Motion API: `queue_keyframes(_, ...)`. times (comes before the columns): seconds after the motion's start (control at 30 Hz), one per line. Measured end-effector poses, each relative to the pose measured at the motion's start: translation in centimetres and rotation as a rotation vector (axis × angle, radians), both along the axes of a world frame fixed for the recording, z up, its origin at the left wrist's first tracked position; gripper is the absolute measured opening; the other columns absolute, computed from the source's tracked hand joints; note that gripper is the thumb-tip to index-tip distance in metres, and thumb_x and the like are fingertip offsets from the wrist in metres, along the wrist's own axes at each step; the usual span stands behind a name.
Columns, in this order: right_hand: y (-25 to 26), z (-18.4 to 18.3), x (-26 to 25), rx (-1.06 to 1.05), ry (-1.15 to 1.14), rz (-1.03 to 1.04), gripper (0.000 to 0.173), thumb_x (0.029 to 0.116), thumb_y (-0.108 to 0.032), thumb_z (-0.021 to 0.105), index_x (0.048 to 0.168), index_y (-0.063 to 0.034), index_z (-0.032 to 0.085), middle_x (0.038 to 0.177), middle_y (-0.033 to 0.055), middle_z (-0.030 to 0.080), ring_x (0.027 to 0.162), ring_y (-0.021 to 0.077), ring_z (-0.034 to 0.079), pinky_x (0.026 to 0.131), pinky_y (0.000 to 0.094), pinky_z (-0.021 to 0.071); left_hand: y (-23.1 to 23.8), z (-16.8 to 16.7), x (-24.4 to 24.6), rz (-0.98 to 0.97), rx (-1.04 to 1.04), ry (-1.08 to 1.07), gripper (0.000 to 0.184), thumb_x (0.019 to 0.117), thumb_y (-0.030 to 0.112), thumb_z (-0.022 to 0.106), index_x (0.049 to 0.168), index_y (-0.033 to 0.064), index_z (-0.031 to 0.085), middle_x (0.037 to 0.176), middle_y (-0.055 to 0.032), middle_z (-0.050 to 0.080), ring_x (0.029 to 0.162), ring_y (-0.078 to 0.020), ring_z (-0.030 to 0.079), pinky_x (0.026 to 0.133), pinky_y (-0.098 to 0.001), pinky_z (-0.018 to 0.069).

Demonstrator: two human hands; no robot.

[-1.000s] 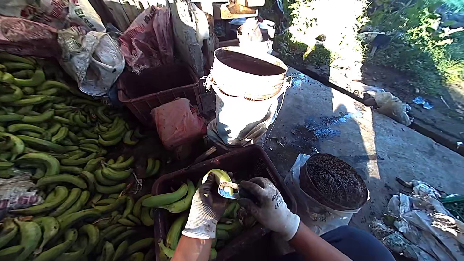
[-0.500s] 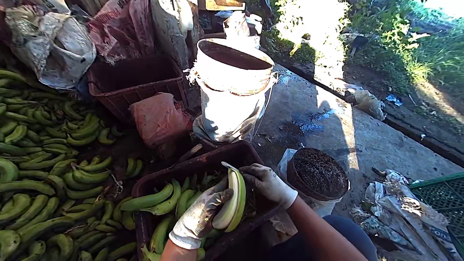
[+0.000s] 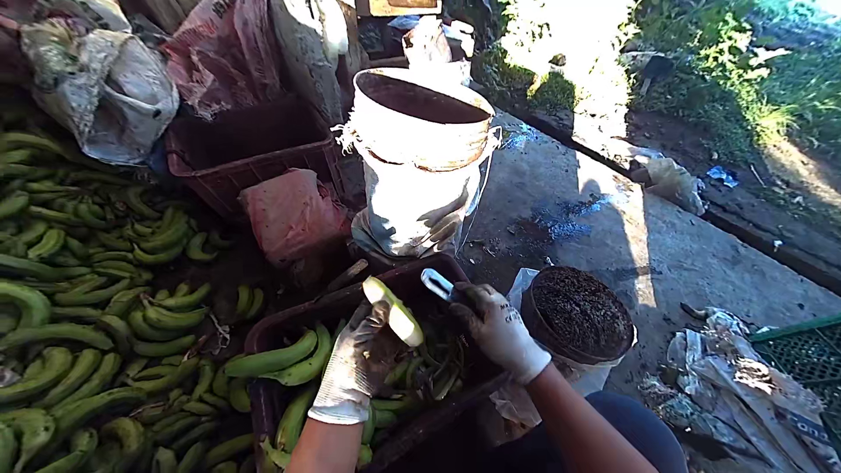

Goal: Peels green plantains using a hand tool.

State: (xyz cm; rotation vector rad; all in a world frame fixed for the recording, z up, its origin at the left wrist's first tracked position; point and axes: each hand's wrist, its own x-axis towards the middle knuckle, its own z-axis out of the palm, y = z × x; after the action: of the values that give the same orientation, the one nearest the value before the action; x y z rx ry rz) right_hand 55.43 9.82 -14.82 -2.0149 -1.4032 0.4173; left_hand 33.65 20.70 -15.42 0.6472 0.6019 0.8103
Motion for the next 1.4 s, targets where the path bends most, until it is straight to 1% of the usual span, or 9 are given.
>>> queue_keyframes(0.1, -0.7, -0.9, -2.2, 0.220, -0.031, 0.170, 0.047, 0.1002, -0.048, 0.061, 0.137, -0.0193, 0.066, 0.127, 0.0061, 0.068, 0.118, 0.0209, 0.063, 0.103, 0.0452, 0.0526, 0.4, 0.6, -0.5, 0.060, -0.122, -0.192, 0.039, 0.1122, 0.031, 0.028, 0.128, 0.0044, 0.052, 0.111, -0.0156, 0.066, 0.102, -0.0281, 0.068, 0.088, -0.0503, 0.0585)
queue_keyframes(0.23, -0.4, -1.9, -3.6, 0.318, -0.078, 0.281, 0.045, 0.0998, -0.045, 0.063, 0.137, -0.0202, 0.066, 0.128, 0.0070, 0.067, 0.118, 0.0225, 0.063, 0.100, 0.0456, 0.0532, 0.0, 0.9, -0.7, 0.070, -0.139, -0.278, 0.045, 0.1123, 0.034, 0.022, 0.119, 0.0052, 0.056, 0.104, -0.0137, 0.068, 0.095, -0.0250, 0.070, 0.082, -0.0440, 0.0608)
queue_keyframes(0.5, 0.1, -0.9, -3.3, 0.288, 0.086, 0.305, 0.044, 0.1007, -0.041, 0.063, 0.136, -0.0158, 0.068, 0.125, 0.0063, 0.069, 0.117, 0.0171, 0.063, 0.102, 0.0389, 0.0526, -1.5, 1.3, -1.1, -0.222, -0.049, -0.113, 0.028, 0.1064, 0.028, 0.048, 0.118, 0.0065, 0.063, 0.098, -0.0121, 0.070, 0.087, -0.0194, 0.070, 0.076, -0.0370, 0.0613)
queue_keyframes(0.6, 1.2, -1.3, -1.6, 0.001, 0.185, 0.174, 0.041, 0.1053, -0.044, 0.053, 0.132, -0.0177, 0.070, 0.124, 0.0029, 0.071, 0.115, 0.0128, 0.066, 0.104, 0.0389, 0.0525, -1.7, 1.2, -1.3, -0.288, 0.035, -0.023, 0.054, 0.0909, 0.031, 0.074, 0.135, 0.0049, 0.057, 0.110, -0.0167, 0.069, 0.095, -0.0236, 0.071, 0.082, -0.0409, 0.0613)
queue_keyframes(0.67, 2.0, -2.1, 0.2, -0.290, 0.179, 0.023, 0.044, 0.1060, -0.049, 0.045, 0.125, -0.0199, 0.072, 0.117, 0.0054, 0.073, 0.112, 0.0204, 0.068, 0.101, 0.0515, 0.0513, -1.5, 1.6, -1.5, -0.320, 0.098, -0.017, 0.063, 0.0871, 0.030, 0.077, 0.140, 0.0058, 0.055, 0.109, -0.0158, 0.070, 0.092, -0.0229, 0.071, 0.080, -0.0400, 0.0616)
queue_keyframes(0.8, 1.1, -1.1, 1.7, -0.216, 0.114, -0.138, 0.048, 0.1030, -0.055, 0.048, 0.130, -0.0211, 0.069, 0.122, 0.0057, 0.071, 0.116, 0.0221, 0.066, 0.103, 0.0531, 0.0502, -0.4, 2.2, -2.1, -0.238, 0.118, -0.072, 0.045, 0.1009, 0.023, 0.060, 0.139, 0.0003, 0.052, 0.112, -0.0226, 0.068, 0.094, -0.0301, 0.071, 0.082, -0.0439, 0.0615)
queue_keyframes(1.0, -1.8, 1.2, -1.7, 0.316, -0.083, 0.352, 0.040, 0.0967, -0.043, 0.069, 0.133, -0.0256, 0.070, 0.127, 0.0020, 0.068, 0.121, 0.0184, 0.061, 0.103, 0.0446, 0.0513, 0.6, 1.7, -2.4, -0.112, -0.020, -0.211, 0.032, 0.1075, 0.018, 0.037, 0.127, 0.0015, 0.056, 0.111, -0.0198, 0.068, 0.096, -0.0296, 0.070, 0.082, -0.0455, 0.0611)
queue_keyframes(1.17, -1.5, 0.1, -2.7, 0.340, -0.089, 0.415, 0.039, 0.0943, -0.042, 0.073, 0.131, -0.0279, 0.071, 0.123, 0.0042, 0.068, 0.116, 0.0186, 0.062, 0.100, 0.0438, 0.0522, -0.2, 1.8, -2.5, -0.235, 0.120, -0.092, 0.035, 0.1005, 0.023, 0.058, 0.129, 0.0033, 0.061, 0.104, -0.0155, 0.070, 0.089, -0.0221, 0.071, 0.078, -0.0378, 0.0616)
queue_keyframes(1.4, 0.9, -1.8, 1.2, -0.022, 0.171, -0.105, 0.046, 0.1021, -0.048, 0.055, 0.135, -0.0192, 0.068, 0.130, 0.0091, 0.067, 0.121, 0.0223, 0.063, 0.106, 0.0492, 0.0503, -1.5, 2.0, -1.7, -0.317, 0.254, -0.027, 0.048, 0.0966, 0.030, 0.067, 0.137, 0.0042, 0.059, 0.102, -0.0140, 0.070, 0.085, -0.0195, 0.070, 0.075, -0.0342, 0.0610)
